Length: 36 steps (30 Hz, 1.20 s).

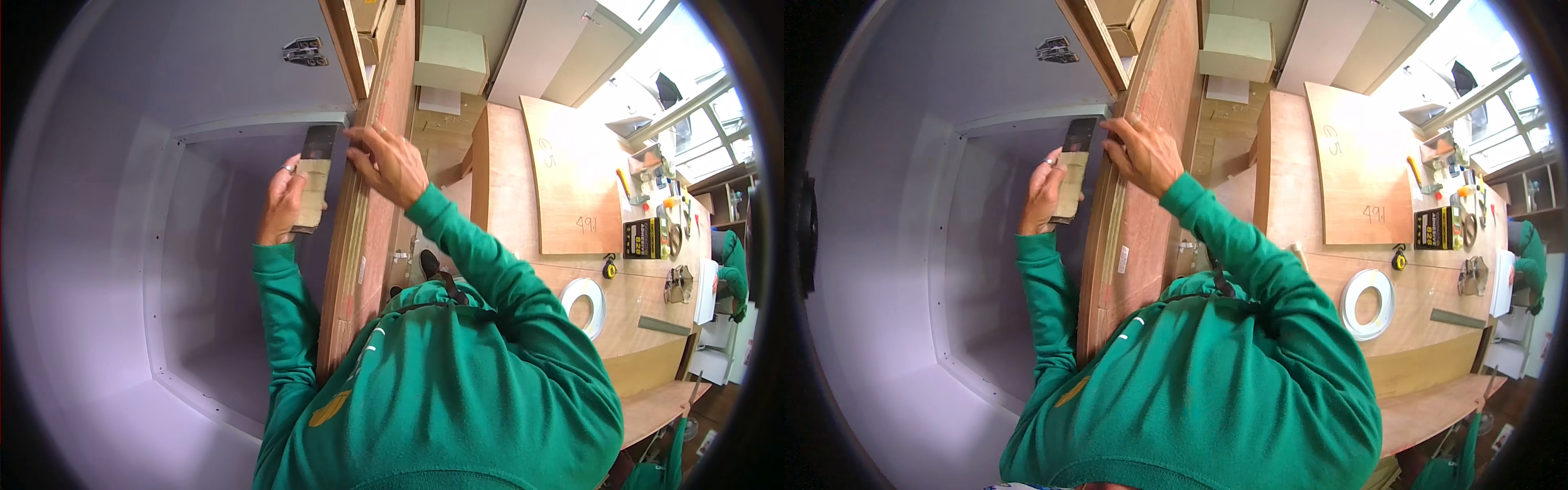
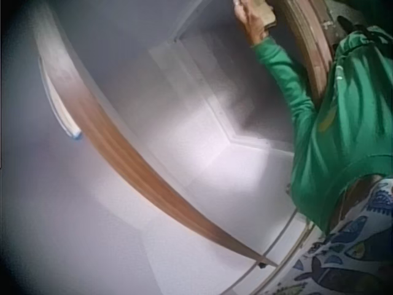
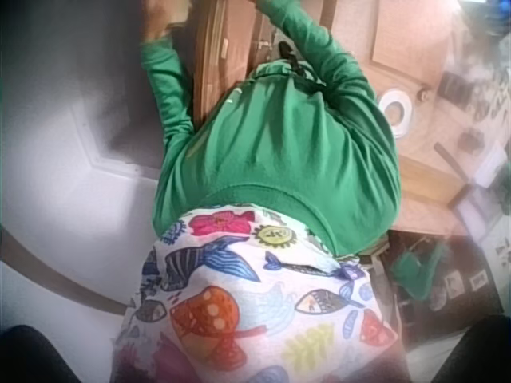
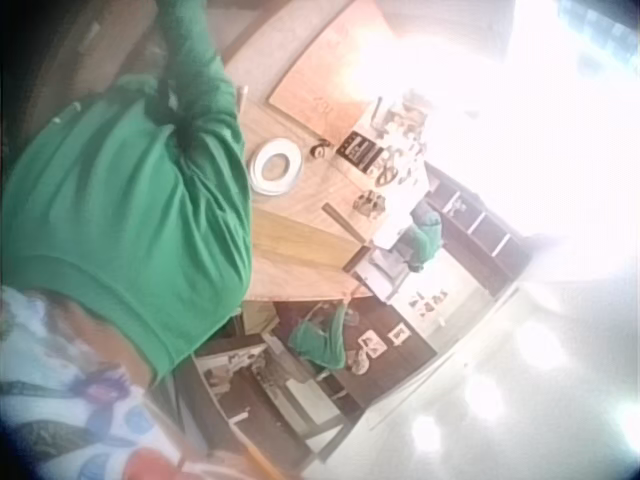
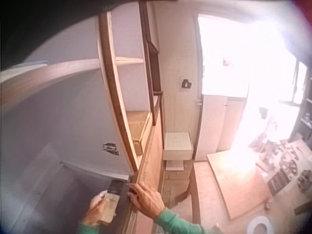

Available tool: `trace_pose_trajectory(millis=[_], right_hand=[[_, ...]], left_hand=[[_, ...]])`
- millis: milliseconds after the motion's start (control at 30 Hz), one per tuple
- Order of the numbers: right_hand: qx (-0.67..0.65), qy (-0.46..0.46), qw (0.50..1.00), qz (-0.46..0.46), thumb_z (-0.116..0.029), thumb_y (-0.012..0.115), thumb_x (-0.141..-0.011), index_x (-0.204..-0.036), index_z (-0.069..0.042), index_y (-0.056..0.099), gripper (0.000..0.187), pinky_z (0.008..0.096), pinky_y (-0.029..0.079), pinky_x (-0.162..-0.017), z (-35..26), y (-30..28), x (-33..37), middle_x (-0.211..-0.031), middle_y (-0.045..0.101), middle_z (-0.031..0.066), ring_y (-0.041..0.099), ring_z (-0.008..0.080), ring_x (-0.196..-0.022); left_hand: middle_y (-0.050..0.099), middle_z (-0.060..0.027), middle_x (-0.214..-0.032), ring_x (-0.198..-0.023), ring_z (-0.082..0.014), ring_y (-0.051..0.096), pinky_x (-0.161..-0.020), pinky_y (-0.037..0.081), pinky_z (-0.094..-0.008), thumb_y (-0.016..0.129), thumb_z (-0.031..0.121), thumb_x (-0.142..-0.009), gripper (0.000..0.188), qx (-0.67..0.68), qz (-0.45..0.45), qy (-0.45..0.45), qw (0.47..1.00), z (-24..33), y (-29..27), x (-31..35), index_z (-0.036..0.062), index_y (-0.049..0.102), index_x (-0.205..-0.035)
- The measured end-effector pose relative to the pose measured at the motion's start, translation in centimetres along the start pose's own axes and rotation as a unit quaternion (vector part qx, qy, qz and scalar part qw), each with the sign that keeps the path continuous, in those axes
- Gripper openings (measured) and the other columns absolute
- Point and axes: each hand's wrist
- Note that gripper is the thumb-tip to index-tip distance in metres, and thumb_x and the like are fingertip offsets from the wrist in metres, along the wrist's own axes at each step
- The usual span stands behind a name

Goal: The person sands the edge of a wooden cabinet panel using a sanding block, then uses a cloth and a bottle of liquid to wipe down the inside surfaces and corners of the cabinet unit.

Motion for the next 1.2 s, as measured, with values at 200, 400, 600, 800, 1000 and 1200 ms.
trace_pose_trajectory(millis=[200,400,600,800,1000,1200], right_hand=[[0.19,-0.1,0.974,-0.077,-0.026,0.062,-0.093,-0.105,-0.012,0.066,0.019,0.0444,0.053,-0.066,3.9,-1.3,-3.7,-0.086,0.068,0.0112,0.067,0.0331,-0.074],[0.214,-0.106,0.968,-0.083,-0.026,0.062,-0.093,-0.099,-0.012,0.065,0.016,0.0453,0.052,-0.064,3.8,-1.0,-4.0,-0.084,0.067,0.0109,0.067,0.0327,-0.074],[0.056,-0.021,0.997,-0.058,-0.026,0.067,-0.087,-0.106,-0.01,0.066,0.025,0.0442,0.049,-0.079,0.9,-1.0,-1.4,-0.1,0.064,0.0093,0.063,0.0319,-0.092],[0.067,-0.074,0.994,-0.036,-0.041,0.073,-0.081,-0.128,-0.009,0.06,0.058,0.0498,0.037,-0.101,-3.1,-0.6,2.6,-0.125,0.056,0.0112,0.05,0.0343,-0.114],[0.087,-0.063,0.993,-0.043,-0.065,0.073,-0.071,-0.131,-0.006,0.059,0.085,0.055,0.028,-0.112,-3.2,-0.4,3.6,-0.134,0.053,0.0117,0.044,0.0338,-0.128],[0.085,-0.051,0.994,-0.052,-0.073,0.072,-0.066,-0.131,-0.006,0.058,0.095,0.0614,0.026,-0.111,-3.4,-0.3,4.0,-0.136,0.052,0.0122,0.042,0.0351,-0.131]], left_hand=[[0.064,-0.0108,-0.098,-0.062,-0.0162,0.063,-0.053,0.052,-0.0277,0.044,0.018,-0.099,0.047,0.011,0.009,0.017,1.0,-0.9,-0.1,-0.3,0.0012,0.041,-0.142],[0.064,-0.0103,-0.095,-0.062,-0.016,0.063,-0.054,0.053,-0.0282,0.043,0.017,-0.099,0.046,0.014,-0.001,0.003,1.0,-0.9,-0.1,-0.3,0.001,0.041,-0.142],[0.064,-0.0085,-0.096,-0.064,-0.0145,0.062,-0.057,0.052,-0.027,0.045,0.018,-0.099,0.043,0.034,-0.006,-0.002,0.999,-0.2,1.0,-0.2,0.0022,0.047,-0.139],[0.065,-0.0086,-0.099,-0.066,-0.0147,0.063,-0.059,0.053,-0.0277,0.045,0.017,-0.1,0.044,0.039,-0.008,0.045,0.998,-1.7,0.8,-0.9,0.0006,0.044,-0.14],[0.064,-0.0078,-0.104,-0.071,-0.0133,0.062,-0.062,0.054,-0.0272,0.047,0.021,-0.1,0.048,0.013,-0.035,-0.005,0.999,-0.4,1.1,-0.5,0.0006,0.041,-0.143],[0.064,-0.0077,-0.107,-0.074,-0.0134,0.062,-0.064,0.054,-0.0278,0.048,0.023,-0.1,0.052,0.001,-0.03,-0.006,1.0,-0.5,1.4,-0.7,0.0007,0.037,-0.146]])
Point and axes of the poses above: each hand's wrist, its own x-axis away from the middle knuckle, its own y-axis out of the palm, z = x × y
